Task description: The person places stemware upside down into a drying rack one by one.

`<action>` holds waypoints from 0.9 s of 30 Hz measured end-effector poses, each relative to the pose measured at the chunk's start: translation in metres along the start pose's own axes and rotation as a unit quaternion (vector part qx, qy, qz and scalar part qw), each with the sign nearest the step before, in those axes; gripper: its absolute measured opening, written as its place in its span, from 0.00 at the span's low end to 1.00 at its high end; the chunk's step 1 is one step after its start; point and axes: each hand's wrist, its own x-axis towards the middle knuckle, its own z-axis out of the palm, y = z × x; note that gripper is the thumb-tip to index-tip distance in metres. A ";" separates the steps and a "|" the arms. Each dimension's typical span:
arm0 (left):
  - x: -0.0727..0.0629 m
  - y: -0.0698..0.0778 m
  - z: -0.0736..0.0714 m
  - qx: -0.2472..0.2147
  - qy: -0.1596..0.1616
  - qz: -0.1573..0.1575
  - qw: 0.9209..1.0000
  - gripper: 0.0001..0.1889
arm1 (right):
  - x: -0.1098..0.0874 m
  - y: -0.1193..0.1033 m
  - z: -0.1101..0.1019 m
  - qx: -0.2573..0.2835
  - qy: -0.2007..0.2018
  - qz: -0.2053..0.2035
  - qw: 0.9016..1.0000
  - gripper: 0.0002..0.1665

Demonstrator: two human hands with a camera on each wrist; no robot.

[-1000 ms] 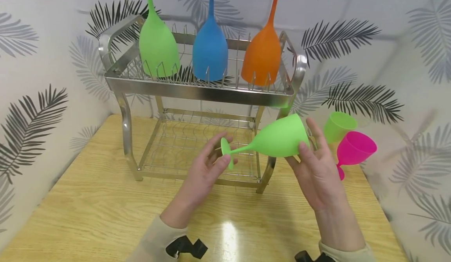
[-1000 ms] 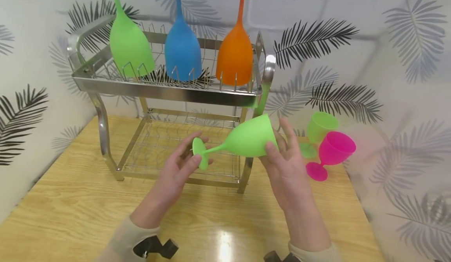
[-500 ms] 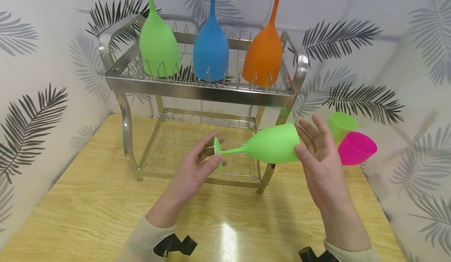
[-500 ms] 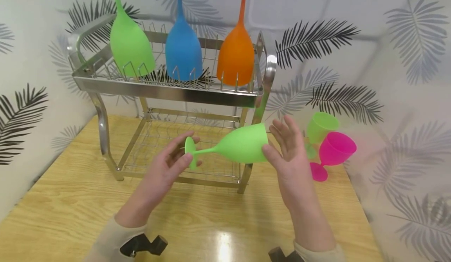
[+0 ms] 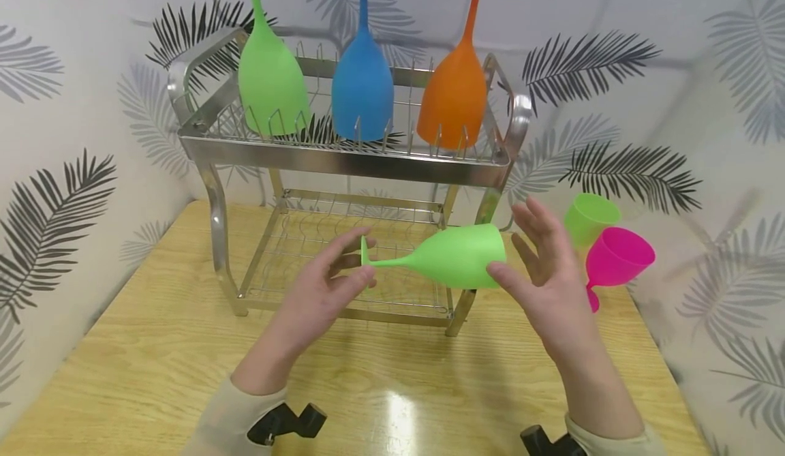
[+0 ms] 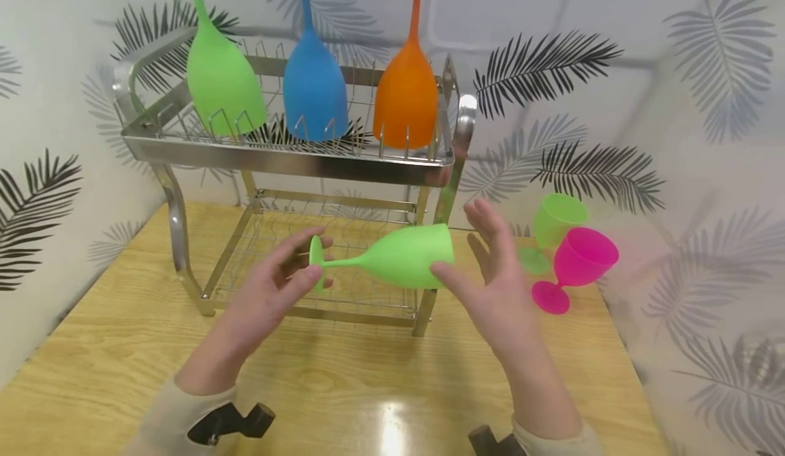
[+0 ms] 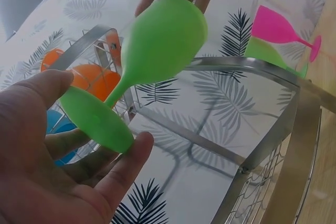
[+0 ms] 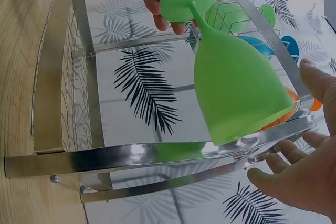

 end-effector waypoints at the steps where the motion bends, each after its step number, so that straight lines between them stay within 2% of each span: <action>1: 0.000 0.000 -0.001 0.004 -0.001 0.003 1.000 0.32 | 0.000 0.000 0.001 -0.011 -0.002 -0.004 1.000 0.54; 9: -0.003 0.004 -0.009 0.048 -0.006 0.002 0.999 0.33 | 0.000 -0.001 0.007 -0.134 -0.025 -0.012 0.991 0.54; 14: -0.004 0.005 -0.013 0.077 -0.011 -0.005 0.997 0.33 | 0.001 -0.001 0.014 -0.173 -0.036 -0.041 0.983 0.55; 19: -0.006 0.008 -0.019 0.107 -0.012 -0.020 0.994 0.34 | 0.003 -0.002 0.021 -0.222 -0.044 -0.070 0.972 0.56; 27: -0.009 0.012 -0.026 0.140 -0.015 -0.039 0.989 0.35 | 0.009 -0.001 0.039 -0.263 -0.092 -0.115 0.953 0.54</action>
